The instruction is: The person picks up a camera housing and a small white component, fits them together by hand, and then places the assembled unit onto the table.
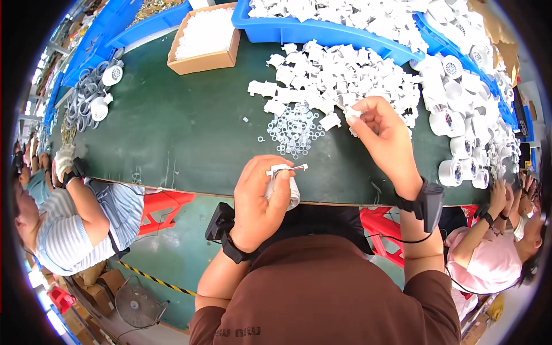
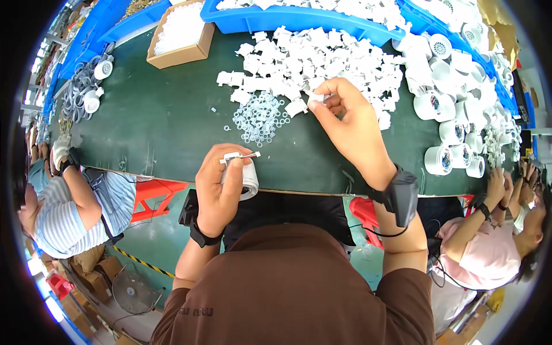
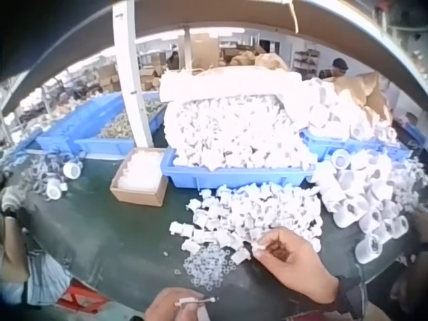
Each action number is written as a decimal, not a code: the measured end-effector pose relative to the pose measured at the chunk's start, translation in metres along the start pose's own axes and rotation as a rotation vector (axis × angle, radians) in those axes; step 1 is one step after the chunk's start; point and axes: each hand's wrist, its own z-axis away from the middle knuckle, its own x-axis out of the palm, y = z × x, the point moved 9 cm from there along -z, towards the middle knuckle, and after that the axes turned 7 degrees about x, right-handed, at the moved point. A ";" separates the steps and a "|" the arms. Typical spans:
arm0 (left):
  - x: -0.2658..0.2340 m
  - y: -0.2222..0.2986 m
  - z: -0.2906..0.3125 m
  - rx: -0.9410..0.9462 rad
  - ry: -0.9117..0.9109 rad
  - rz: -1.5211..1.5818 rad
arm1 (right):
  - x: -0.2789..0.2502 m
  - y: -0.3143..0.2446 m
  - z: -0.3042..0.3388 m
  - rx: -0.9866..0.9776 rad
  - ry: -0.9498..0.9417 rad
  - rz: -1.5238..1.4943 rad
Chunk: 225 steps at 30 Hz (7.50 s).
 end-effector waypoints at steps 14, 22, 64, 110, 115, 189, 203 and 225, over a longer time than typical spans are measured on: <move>0.008 -0.003 0.006 -0.137 -0.124 0.495 | 0.084 -0.024 0.058 0.065 -0.444 -0.865; 0.002 -0.001 0.005 -0.110 -0.166 0.410 | 0.074 -0.056 0.062 -0.314 -0.514 -0.001; -0.012 0.025 0.012 0.300 0.023 -0.360 | 0.083 -0.015 0.092 -0.078 -0.163 -0.386; 0.003 0.025 0.009 0.335 0.092 -0.404 | 0.098 -0.007 0.067 0.289 -0.347 -0.689; -0.001 0.020 0.014 0.333 0.140 -0.360 | 0.098 -0.011 0.067 0.205 -0.339 -0.682; 0.007 0.011 0.004 0.097 -0.071 -0.076 | 0.095 -0.013 0.075 -0.023 -0.231 -0.554; 0.007 0.014 0.000 0.084 -0.084 -0.056 | 0.044 -0.041 0.018 -0.617 0.068 0.626; 0.016 0.007 0.007 -0.041 -0.217 0.240 | 0.081 -0.013 0.063 -0.001 -0.520 -0.181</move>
